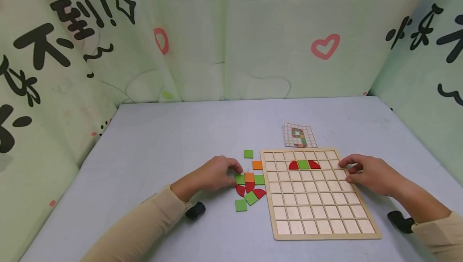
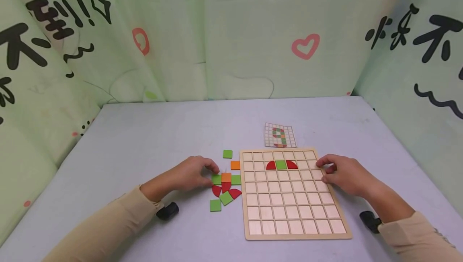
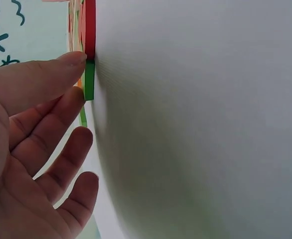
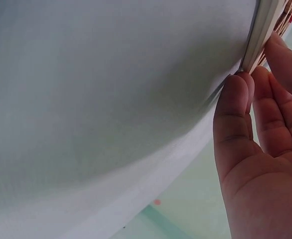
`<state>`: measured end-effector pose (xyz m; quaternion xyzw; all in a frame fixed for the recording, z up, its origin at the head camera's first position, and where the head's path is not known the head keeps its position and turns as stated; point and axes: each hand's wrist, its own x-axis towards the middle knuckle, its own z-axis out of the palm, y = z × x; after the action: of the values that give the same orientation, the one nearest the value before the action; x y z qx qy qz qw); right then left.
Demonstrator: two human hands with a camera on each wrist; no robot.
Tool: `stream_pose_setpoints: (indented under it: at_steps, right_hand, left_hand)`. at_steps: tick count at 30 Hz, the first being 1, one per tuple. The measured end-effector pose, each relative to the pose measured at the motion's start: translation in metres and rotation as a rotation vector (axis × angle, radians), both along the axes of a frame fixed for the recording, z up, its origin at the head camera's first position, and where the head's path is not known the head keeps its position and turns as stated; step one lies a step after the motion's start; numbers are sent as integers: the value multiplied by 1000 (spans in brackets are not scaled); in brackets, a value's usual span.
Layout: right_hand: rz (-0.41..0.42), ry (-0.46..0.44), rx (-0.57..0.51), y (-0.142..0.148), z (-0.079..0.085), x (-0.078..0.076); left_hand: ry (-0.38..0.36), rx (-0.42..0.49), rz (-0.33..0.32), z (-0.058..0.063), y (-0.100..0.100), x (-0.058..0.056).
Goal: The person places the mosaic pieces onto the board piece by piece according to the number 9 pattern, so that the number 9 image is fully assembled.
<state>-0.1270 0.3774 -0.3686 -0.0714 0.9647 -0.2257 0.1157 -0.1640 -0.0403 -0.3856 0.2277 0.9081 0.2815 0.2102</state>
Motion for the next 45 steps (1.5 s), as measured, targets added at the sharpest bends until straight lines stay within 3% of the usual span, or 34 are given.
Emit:
stream_pose_setpoints:
  at_steps: [31, 45]
  right_hand:
    - [5, -1, -1, -1, 1, 1]
    - [-5, -10, -5, -1, 1, 1]
  left_hand:
    - [34, -28, 39, -5, 2, -5]
    - [3, -2, 53, -5, 0, -7]
